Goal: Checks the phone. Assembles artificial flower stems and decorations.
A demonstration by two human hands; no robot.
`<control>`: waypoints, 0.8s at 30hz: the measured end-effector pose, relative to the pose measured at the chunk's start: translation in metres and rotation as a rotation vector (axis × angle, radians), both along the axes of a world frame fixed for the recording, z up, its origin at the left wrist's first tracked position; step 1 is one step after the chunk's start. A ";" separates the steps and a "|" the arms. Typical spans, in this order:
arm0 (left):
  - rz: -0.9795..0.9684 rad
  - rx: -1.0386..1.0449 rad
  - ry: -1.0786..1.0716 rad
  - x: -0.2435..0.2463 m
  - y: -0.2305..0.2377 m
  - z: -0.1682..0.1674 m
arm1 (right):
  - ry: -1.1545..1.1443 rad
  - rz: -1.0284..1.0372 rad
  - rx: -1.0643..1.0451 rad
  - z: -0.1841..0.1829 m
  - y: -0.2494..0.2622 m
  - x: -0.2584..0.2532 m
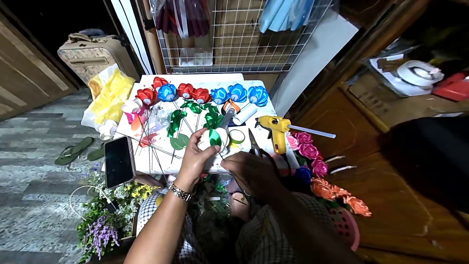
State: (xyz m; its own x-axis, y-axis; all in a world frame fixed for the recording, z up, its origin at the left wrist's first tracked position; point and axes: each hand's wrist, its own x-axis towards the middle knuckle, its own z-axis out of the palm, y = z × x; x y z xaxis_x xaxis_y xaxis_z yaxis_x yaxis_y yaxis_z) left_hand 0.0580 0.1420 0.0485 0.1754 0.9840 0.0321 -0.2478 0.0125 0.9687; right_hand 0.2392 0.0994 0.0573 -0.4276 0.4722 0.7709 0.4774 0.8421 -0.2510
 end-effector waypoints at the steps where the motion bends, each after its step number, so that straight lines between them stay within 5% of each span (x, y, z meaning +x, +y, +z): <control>1: 0.006 -0.002 0.001 -0.001 0.000 0.000 | 0.009 0.005 -0.007 0.000 0.000 0.000; 6: 0.022 0.019 0.009 -0.003 -0.001 0.003 | 0.121 -0.035 -0.203 -0.001 0.008 0.005; 24: -0.035 0.083 -0.022 -0.002 0.002 -0.004 | 0.007 -0.251 -0.192 -0.014 0.023 0.007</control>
State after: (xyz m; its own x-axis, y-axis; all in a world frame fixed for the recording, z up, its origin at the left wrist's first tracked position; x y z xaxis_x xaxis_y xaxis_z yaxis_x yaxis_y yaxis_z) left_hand 0.0555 0.1436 0.0447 0.2075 0.9711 0.1178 -0.2694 -0.0590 0.9612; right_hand 0.2463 0.1225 0.0437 -0.2742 0.6995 0.6599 0.6623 0.6349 -0.3978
